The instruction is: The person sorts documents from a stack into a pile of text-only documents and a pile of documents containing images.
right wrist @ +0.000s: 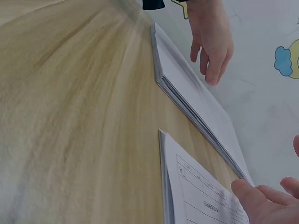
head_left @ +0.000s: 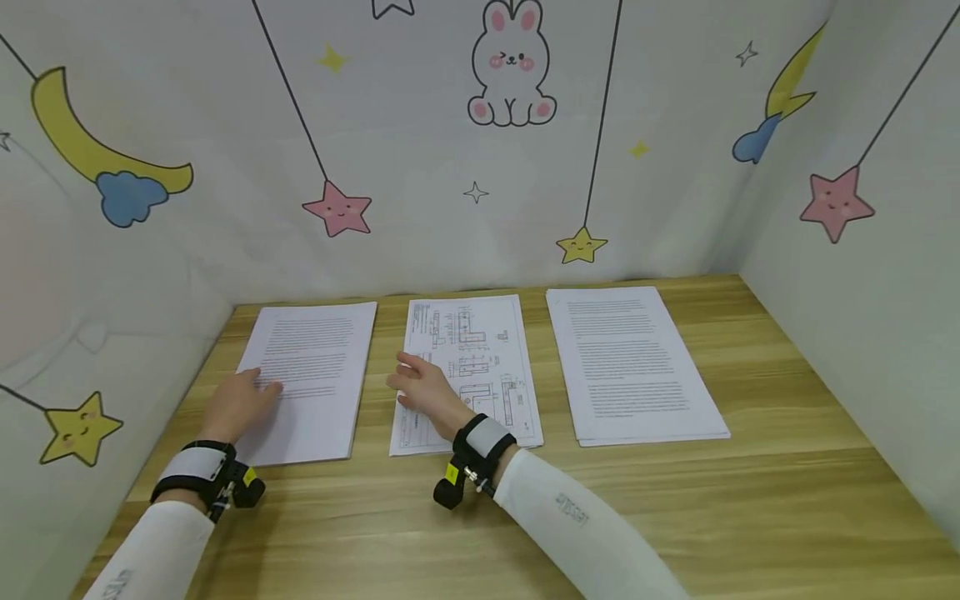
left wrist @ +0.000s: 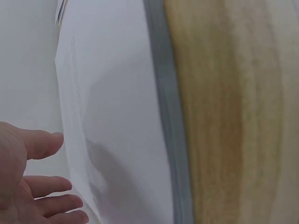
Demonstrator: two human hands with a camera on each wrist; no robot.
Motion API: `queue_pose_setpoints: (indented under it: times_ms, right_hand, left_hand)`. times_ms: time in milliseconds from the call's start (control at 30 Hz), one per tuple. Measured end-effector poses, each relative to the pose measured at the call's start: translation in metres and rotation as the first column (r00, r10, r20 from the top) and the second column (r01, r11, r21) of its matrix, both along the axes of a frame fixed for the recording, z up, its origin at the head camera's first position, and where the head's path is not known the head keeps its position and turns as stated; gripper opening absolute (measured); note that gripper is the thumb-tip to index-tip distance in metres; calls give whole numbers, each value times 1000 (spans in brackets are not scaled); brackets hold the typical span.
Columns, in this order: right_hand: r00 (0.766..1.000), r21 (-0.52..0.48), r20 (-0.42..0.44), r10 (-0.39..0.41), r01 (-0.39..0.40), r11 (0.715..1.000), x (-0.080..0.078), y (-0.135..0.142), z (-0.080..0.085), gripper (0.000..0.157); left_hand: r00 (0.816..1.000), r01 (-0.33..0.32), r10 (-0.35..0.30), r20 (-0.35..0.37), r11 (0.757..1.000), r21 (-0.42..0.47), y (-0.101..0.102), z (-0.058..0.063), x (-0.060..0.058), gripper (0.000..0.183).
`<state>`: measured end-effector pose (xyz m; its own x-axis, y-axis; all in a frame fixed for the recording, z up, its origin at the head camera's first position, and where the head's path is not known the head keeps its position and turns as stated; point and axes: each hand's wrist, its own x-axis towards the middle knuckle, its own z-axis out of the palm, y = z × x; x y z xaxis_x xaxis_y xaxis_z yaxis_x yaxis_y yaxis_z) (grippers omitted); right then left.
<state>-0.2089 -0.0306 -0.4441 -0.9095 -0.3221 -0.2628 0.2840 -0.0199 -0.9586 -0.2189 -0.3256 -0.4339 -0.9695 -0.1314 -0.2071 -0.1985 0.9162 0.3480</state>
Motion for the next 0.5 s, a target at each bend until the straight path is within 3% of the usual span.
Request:
queue_pose_setpoints:
  times_ms: [133, 267, 500]
  right_hand:
    - [1000, -9, 27, 11, -11, 1000, 0, -7, -7, 61]
    - [998, -21, 48, 40, -39, 999, -1, -12, -11, 63]
    - [994, -61, 62, 87, -83, 995, -2, -20, -12, 68]
  left_hand:
    - [999, -15, 15, 46, 1000, 1, -5, -6, 1, 76]
    - [997, 11, -8, 81, 1000, -28, -6, -9, 5, 83]
    - [998, 2, 1, 61, 999, -41, -3, -9, 4, 86]
